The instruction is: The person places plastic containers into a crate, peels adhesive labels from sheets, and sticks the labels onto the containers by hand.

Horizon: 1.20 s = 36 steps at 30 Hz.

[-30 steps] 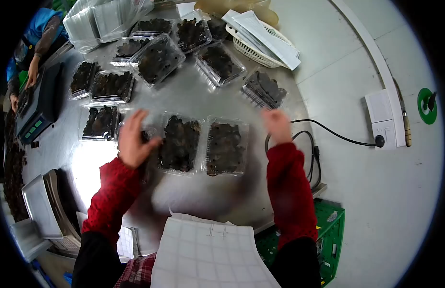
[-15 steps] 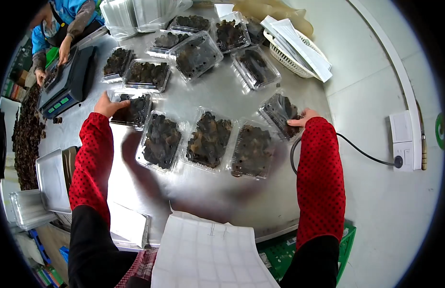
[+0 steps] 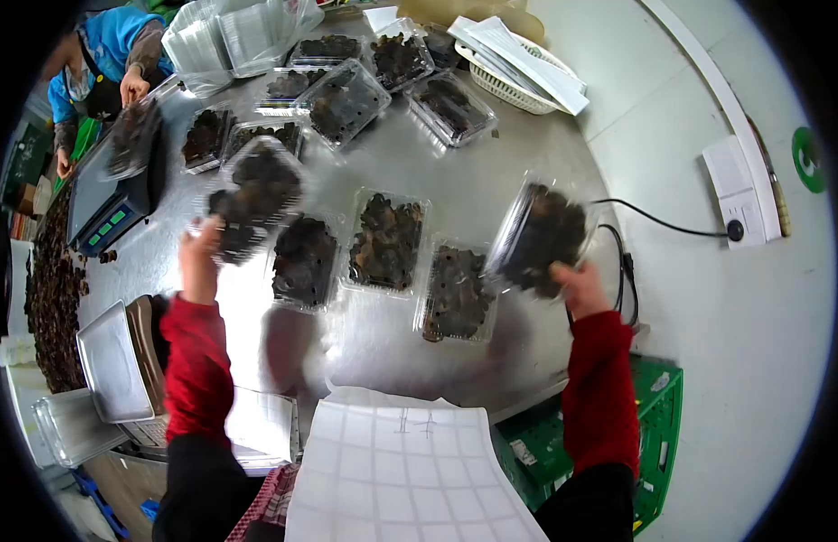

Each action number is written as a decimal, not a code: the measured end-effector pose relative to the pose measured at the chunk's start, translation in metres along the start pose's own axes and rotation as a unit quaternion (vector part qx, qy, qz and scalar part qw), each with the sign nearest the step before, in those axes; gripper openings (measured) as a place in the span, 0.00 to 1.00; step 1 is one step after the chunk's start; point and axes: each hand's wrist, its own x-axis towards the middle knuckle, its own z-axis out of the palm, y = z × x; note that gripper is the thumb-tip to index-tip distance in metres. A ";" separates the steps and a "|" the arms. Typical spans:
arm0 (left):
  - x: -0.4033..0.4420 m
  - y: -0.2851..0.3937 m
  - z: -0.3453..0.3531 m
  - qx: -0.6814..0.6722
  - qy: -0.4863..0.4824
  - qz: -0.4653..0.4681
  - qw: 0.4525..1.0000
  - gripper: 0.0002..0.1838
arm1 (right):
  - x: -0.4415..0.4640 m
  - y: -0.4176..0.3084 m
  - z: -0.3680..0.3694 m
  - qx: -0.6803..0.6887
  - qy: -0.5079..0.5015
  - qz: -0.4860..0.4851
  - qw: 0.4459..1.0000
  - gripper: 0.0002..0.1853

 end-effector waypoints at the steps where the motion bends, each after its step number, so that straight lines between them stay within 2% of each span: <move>1: -0.016 -0.024 0.022 -0.007 0.000 0.007 1.000 0.26 | -0.021 0.012 0.017 0.007 -0.022 0.037 0.999 0.21; 3: -0.062 -0.065 0.078 -0.069 -0.020 0.037 0.997 0.31 | -0.043 0.037 0.059 0.073 0.018 0.075 0.994 0.20; 4: -0.064 -0.112 0.092 0.008 -0.011 0.128 0.992 0.31 | -0.051 0.039 0.073 0.109 0.015 0.093 0.990 0.20; 5: -0.089 -0.105 0.109 -0.025 0.010 0.018 0.999 0.33 | -0.057 0.040 0.084 0.146 0.012 0.110 0.983 0.19; 7: -0.109 -0.106 0.119 0.144 0.006 0.086 0.986 0.36 | -0.060 0.037 0.100 0.151 0.038 0.084 0.984 0.18; 8: -0.113 -0.112 0.120 0.229 -0.016 0.170 0.959 0.37 | -0.067 0.039 0.101 0.157 0.063 0.073 0.983 0.18; 10: -0.117 -0.098 0.115 0.327 -0.088 0.216 0.916 0.43 | -0.064 0.052 0.095 0.186 0.078 0.051 0.978 0.16; 11: -0.108 -0.086 0.118 0.329 -0.097 0.228 0.911 0.43 | -0.062 0.056 0.092 0.189 0.100 0.040 0.976 0.16; 13: -0.084 -0.062 0.133 0.384 -0.167 0.197 0.886 0.50 | -0.065 0.046 0.091 0.200 0.097 0.041 0.974 0.16; 14: -0.069 -0.049 0.145 0.437 -0.206 0.145 0.863 0.57 | -0.064 0.042 0.091 0.191 0.105 0.022 0.976 0.15; 15: -0.056 -0.044 0.155 0.459 -0.229 0.127 0.849 0.58 | -0.064 0.044 0.087 0.193 0.110 0.017 0.975 0.15; 17: -0.040 -0.041 0.169 0.505 -0.259 0.068 0.821 0.59 | -0.055 0.053 0.079 0.177 0.166 -0.017 0.970 0.14; 18: -0.040 -0.037 0.173 0.506 -0.263 0.075 0.818 0.59 | -0.055 0.057 0.076 0.194 0.176 -0.014 0.965 0.14; 20: -0.041 -0.030 0.177 0.572 -0.326 0.054 0.751 0.60 | -0.057 0.065 0.070 0.214 0.147 0.007 0.966 0.14; 22: -0.045 -0.038 0.180 0.558 -0.356 0.065 0.747 0.60 | -0.061 0.070 0.065 0.219 0.056 0.038 0.973 0.15; 23: -0.046 -0.043 0.182 0.539 -0.385 0.070 0.746 0.60 | -0.063 0.073 0.064 0.229 0.062 0.034 0.971 0.15; 25: -0.043 -0.049 0.188 0.550 -0.390 0.070 0.735 0.60 | -0.070 0.077 0.059 0.200 -0.006 0.086 0.976 0.15; 26: -0.046 -0.051 0.187 0.512 -0.403 0.019 0.758 0.60 | -0.072 0.078 0.054 0.218 -0.030 0.093 0.971 0.20; 27: -0.049 -0.054 0.191 0.470 -0.415 -0.029 0.779 0.60 | -0.081 0.077 0.054 0.223 -0.024 0.081 0.971 0.20; 28: -0.055 -0.068 0.188 0.448 -0.397 -0.016 0.800 0.61 | -0.092 0.077 0.058 0.203 0.024 0.084 0.975 0.24; 29: -0.034 -0.116 0.179 0.398 -0.423 -0.024 0.813 0.61 | -0.102 0.078 0.059 0.185 0.074 0.090 0.976 0.28; 30: -0.072 -0.077 0.168 0.405 -0.434 -0.035 0.804 0.63 | -0.109 0.080 0.052 0.155 0.100 0.142 0.973 0.35; 31: -0.080 -0.092 0.153 0.380 -0.416 -0.038 0.825 0.63 | -0.117 0.086 0.047 0.156 0.061 0.138 0.976 0.36; 32: -0.105 -0.092 0.136 0.365 -0.360 -0.026 0.858 0.58 | -0.129 0.096 0.043 0.160 0.030 0.133 0.978 0.38; 33: -0.112 -0.110 0.117 0.207 -0.399 -0.109 0.886 0.46 | -0.130 0.124 0.037 0.095 0.012 0.100 0.990 0.38; 34: -0.121 -0.097 0.101 0.168 -0.434 -0.173 0.868 0.32 | -0.137 0.121 0.043 -0.137 0.042 0.071 0.987 0.35; 35: -0.138 -0.089 0.084 0.130 -0.420 -0.178 0.881 0.23 | -0.188 0.080 0.064 -0.010 0.032 0.068 0.997 0.32; 36: -0.127 -0.108 0.057 0.092 -0.394 -0.212 0.889 0.19 | -0.198 0.092 0.072 0.031 0.002 0.060 0.998 0.33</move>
